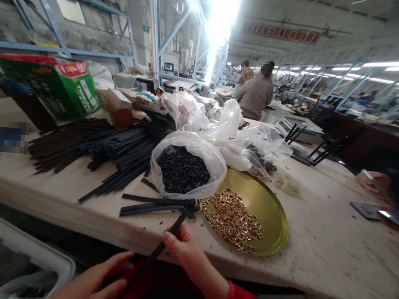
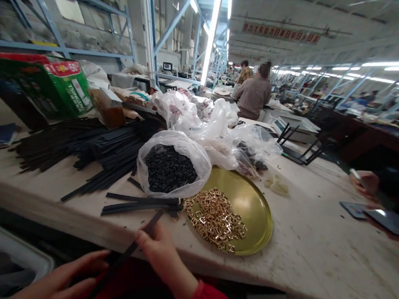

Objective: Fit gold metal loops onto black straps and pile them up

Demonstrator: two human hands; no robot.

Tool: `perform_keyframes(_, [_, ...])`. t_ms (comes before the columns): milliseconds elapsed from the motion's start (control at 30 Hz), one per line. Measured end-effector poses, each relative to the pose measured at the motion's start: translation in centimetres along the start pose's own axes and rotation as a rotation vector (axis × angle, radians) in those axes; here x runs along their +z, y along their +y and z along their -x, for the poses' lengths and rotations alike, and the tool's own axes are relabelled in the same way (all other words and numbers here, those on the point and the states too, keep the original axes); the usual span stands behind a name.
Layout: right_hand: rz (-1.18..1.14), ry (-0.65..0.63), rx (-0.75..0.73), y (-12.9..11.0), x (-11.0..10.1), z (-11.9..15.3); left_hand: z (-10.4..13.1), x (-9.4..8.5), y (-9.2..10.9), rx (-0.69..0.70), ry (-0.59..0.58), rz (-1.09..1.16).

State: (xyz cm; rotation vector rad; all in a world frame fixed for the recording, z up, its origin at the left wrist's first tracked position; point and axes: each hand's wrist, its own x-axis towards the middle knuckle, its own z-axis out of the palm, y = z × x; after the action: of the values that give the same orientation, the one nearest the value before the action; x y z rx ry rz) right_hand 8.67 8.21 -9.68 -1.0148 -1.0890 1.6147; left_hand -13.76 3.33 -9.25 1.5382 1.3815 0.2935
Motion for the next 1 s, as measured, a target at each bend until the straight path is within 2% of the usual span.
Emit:
perform_keyframes(67, [0.098,-0.104,-0.051,0.3,0.9,0.8,-2.3,1.5,3.0,0.124,0.018,0.176])
perform_keyframes(133, [0.324,-0.140,-0.126,-0.5,-0.2,1.0,-4.4,2.7,5.9,0.134,0.017,0.340])
perform_keyframes(167, [0.511,-0.115,-0.170,-1.2,-1.5,0.8,-5.2,3.1,7.1,0.130,0.011,0.379])
perform_keyframes(200, [0.737,-0.035,-0.214,-2.1,-3.3,0.4,-5.8,3.3,8.0,0.120,0.014,0.406])
perform_keyframes(267, [1.282,0.222,-0.198,-4.1,-7.6,-1.0,-6.5,3.3,8.9,0.101,-0.006,0.426])
perform_keyframes(333, [1.411,0.341,-0.140,-5.6,-11.9,-3.0,-6.8,3.0,9.1,0.078,-0.035,0.428])
perform_keyframes(400, [1.484,0.347,-0.094,-6.4,-14.9,-5.3,-7.1,2.8,9.1,0.047,-0.055,0.418])
perform_keyframes(433, [1.511,0.329,-0.082,-6.6,-15.8,-6.5,-7.3,2.8,9.2,0.033,-0.059,0.410])
perform_keyframes(533, [1.563,0.222,-0.092,-6.3,-16.2,-9.2,-7.7,3.1,9.6,0.014,-0.068,0.383])
perform_keyframes(633, [1.597,0.101,-0.135,-5.9,-15.5,-10.0,-8.0,3.5,9.9,0.003,-0.075,0.374])
perform_keyframes(733, [1.624,-0.001,-0.176,-5.7,-15.5,-8.3,-8.3,3.7,9.6,-0.019,-0.092,0.370])
perform_keyframes(833, [1.646,-0.069,-0.208,-5.5,-16.0,-5.3,-8.8,3.9,8.7,-0.025,-0.115,0.374])
perform_keyframes(933, [1.675,-0.078,-0.253,-5.5,-16.1,-2.5,-9.0,4.2,7.7,-0.001,-0.119,0.388])
perform_keyframes(1000, [1.692,-0.028,-0.304,-5.6,-15.6,-1.3,-9.0,4.5,7.5,-0.001,-0.108,0.381])
